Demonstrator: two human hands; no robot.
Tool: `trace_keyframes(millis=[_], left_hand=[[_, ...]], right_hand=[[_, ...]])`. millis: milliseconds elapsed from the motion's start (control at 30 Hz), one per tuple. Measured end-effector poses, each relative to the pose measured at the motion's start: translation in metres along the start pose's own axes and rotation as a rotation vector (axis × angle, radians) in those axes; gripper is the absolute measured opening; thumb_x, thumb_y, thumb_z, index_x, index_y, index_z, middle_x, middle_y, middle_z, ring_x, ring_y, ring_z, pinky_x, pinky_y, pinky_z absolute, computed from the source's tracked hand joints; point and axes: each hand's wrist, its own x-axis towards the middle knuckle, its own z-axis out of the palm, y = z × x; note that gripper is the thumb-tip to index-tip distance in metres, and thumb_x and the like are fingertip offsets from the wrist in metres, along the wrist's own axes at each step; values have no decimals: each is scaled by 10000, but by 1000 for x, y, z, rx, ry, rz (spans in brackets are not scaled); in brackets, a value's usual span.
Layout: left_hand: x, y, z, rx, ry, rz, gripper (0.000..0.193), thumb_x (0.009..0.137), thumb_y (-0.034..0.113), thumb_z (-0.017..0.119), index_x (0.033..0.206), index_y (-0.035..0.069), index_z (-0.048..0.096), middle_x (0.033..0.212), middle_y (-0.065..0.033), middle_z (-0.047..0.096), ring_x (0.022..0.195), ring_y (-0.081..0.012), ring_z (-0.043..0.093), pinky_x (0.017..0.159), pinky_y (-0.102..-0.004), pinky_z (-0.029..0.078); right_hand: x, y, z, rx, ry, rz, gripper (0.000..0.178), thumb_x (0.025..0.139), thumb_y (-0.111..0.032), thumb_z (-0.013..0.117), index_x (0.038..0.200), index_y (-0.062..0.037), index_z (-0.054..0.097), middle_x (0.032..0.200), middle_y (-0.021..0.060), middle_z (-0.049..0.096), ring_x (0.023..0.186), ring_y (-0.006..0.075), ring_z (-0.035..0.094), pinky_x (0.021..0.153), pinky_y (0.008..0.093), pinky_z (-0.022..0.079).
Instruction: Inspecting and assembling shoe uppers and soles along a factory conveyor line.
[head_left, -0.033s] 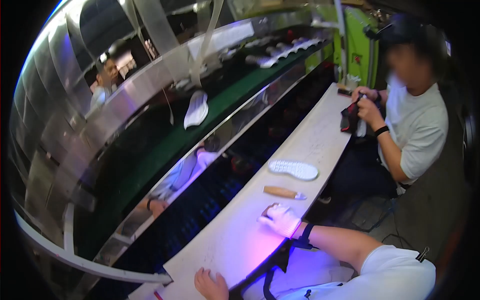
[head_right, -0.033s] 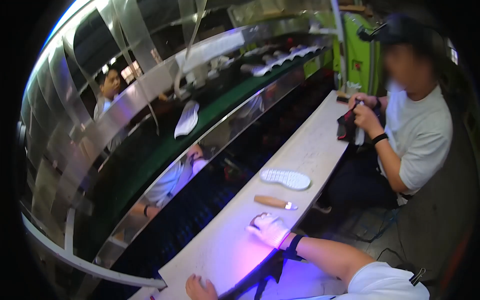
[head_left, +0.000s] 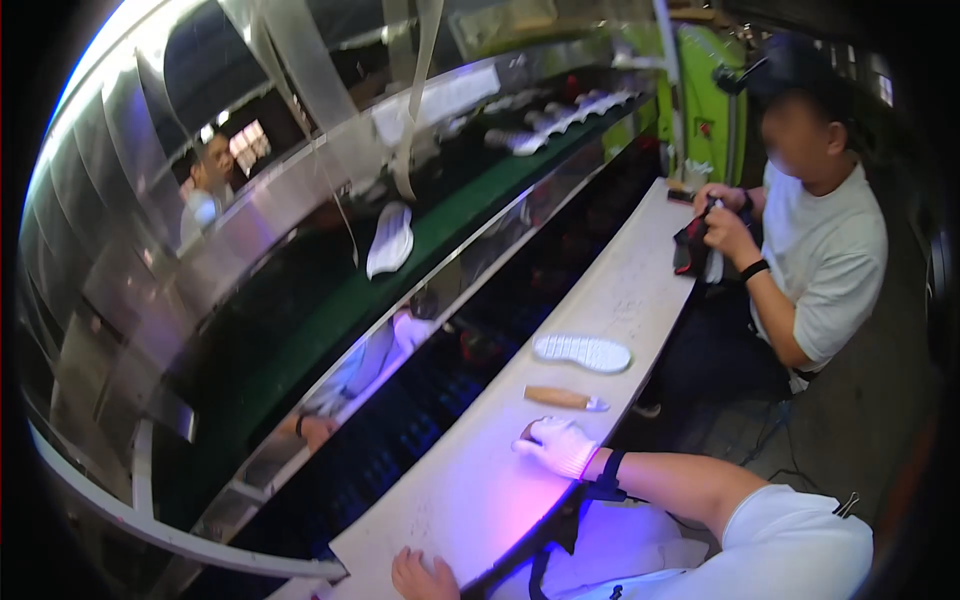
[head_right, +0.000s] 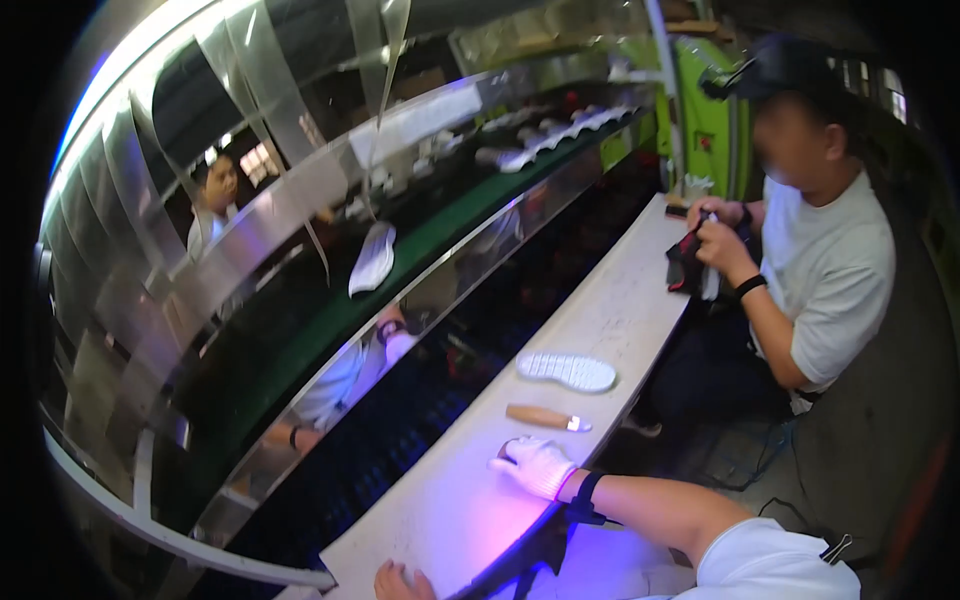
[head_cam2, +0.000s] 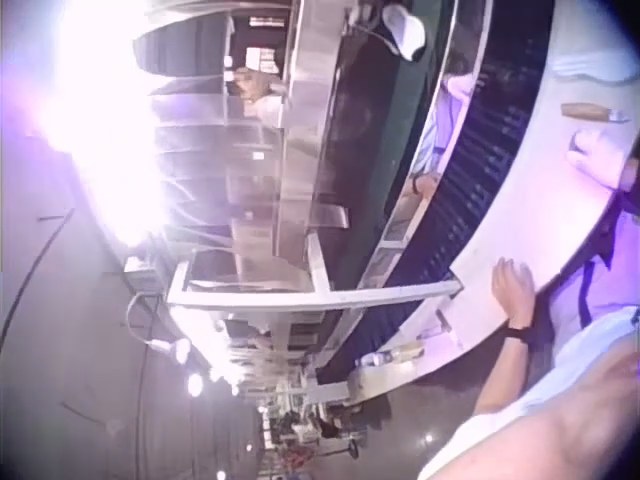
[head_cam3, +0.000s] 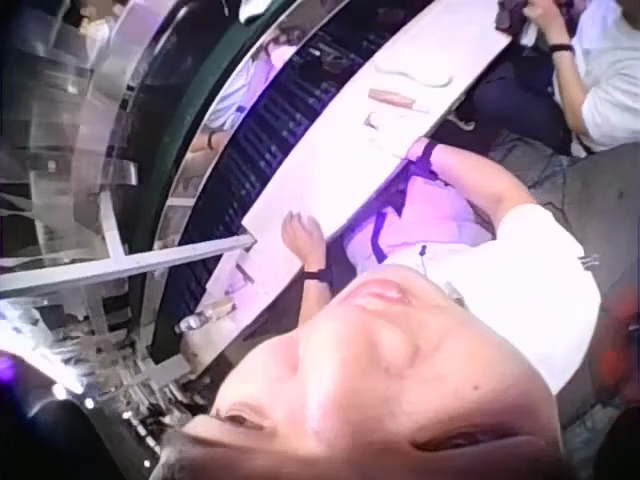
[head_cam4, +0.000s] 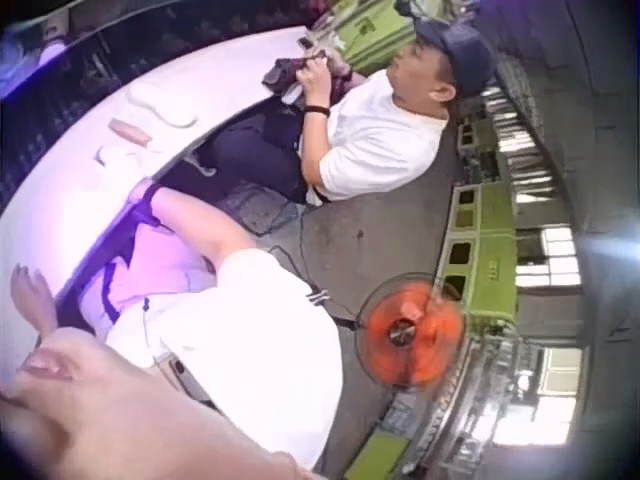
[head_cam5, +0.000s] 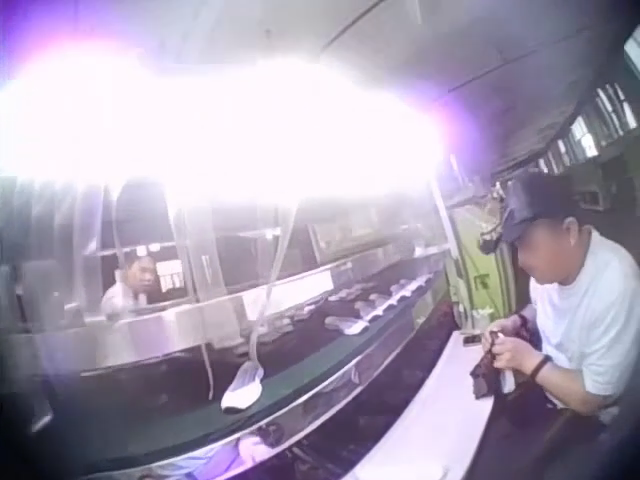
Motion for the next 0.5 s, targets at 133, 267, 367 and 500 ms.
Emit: trace_keyframes(millis=[133, 267, 367, 500], left_hand=[[8, 18, -2, 18, 60, 54, 347, 981, 219, 730, 1161, -75, 699, 1277, -303, 692, 1219, -498, 623, 1092, -595, 473], [-4, -8, 2, 68, 154, 132, 343, 1008, 265, 726, 1126, -58, 724, 1224, -279, 721, 1149, -482, 673, 1054, -592, 519], [-5, -14, -1, 63, 132, 91, 349, 1006, 282, 727, 1133, -42, 731, 1242, -275, 718, 1170, -473, 669, 1059, -589, 517], [0, -13, 21, 29, 175, 126, 360, 1013, 298, 712, 1145, -36, 731, 1265, -274, 712, 1192, -467, 660, 1071, -586, 508]], right_hand=[[89, -62, -129, 327, 214, -95, 708, 1045, -507, 606, 1544, -12, 523, 1270, 272, 733, 1167, 416, 722, 1043, 467, 560], [132, -210, -214, 648, -211, -580, 590, 977, -390, 726, 1429, -16, 660, 1134, 124, 784, 931, 211, 759, 787, 363, 616], [86, -246, -212, 578, -400, -563, 355, 999, -382, 706, 1014, -34, 779, 890, 91, 768, 792, 191, 728, 726, 365, 576], [62, -123, -126, 101, -77, -399, 542, 998, -508, 603, 1068, 5, 762, 967, 258, 740, 947, 425, 723, 849, 510, 566]])
